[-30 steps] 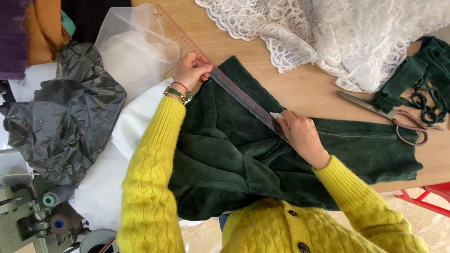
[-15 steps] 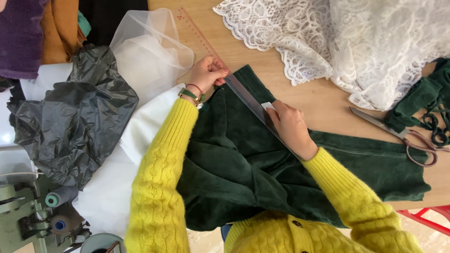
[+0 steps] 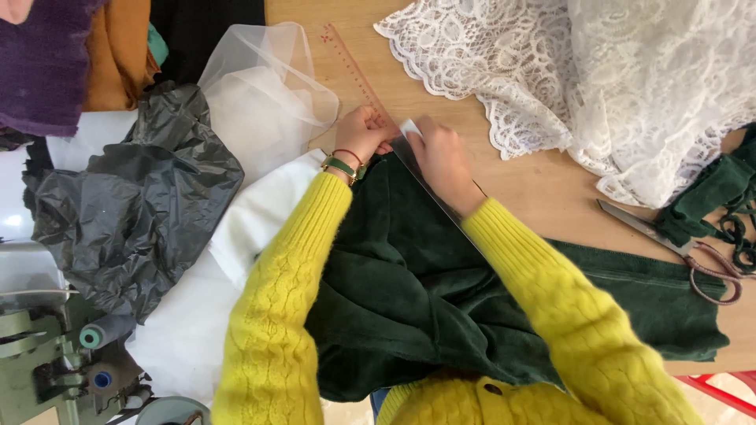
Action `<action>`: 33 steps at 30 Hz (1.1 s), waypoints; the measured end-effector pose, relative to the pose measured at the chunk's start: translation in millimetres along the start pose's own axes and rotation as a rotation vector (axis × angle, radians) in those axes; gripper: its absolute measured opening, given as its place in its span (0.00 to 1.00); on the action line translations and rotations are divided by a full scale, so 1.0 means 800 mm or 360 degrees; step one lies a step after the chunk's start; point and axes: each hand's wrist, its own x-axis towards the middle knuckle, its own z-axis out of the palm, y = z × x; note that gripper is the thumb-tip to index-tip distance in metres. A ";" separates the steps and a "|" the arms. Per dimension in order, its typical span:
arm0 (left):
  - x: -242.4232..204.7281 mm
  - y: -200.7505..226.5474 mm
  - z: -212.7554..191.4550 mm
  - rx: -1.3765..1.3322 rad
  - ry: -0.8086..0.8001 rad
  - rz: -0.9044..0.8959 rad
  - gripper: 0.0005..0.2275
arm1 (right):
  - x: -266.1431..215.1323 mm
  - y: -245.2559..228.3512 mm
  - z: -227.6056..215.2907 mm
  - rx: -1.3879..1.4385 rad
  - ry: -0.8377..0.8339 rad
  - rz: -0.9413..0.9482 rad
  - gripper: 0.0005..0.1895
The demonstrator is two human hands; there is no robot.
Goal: The person measures and marks a dark green velvet garment with a ruler and chalk, then uses shears to cut along the marked lines. The person repeatedly folds and unfolds the fabric to align edges and continues cutting sections of the garment on a wooden table.
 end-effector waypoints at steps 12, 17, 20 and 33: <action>0.007 -0.004 -0.007 0.0086 -0.0117 -0.0012 0.11 | -0.065 0.070 -0.022 0.0241 0.0042 0.0175 0.14; 0.008 0.000 -0.007 0.0100 -0.0160 -0.0015 0.10 | -0.089 0.079 -0.023 0.0011 -0.0116 0.0155 0.13; 0.014 -0.003 -0.008 0.0115 -0.0168 -0.0020 0.10 | -0.072 0.067 -0.009 -0.0022 -0.0109 0.0155 0.11; 0.039 -0.026 -0.011 0.0005 -0.0257 -0.0104 0.12 | -0.005 0.045 -0.017 0.0461 0.0101 0.0135 0.15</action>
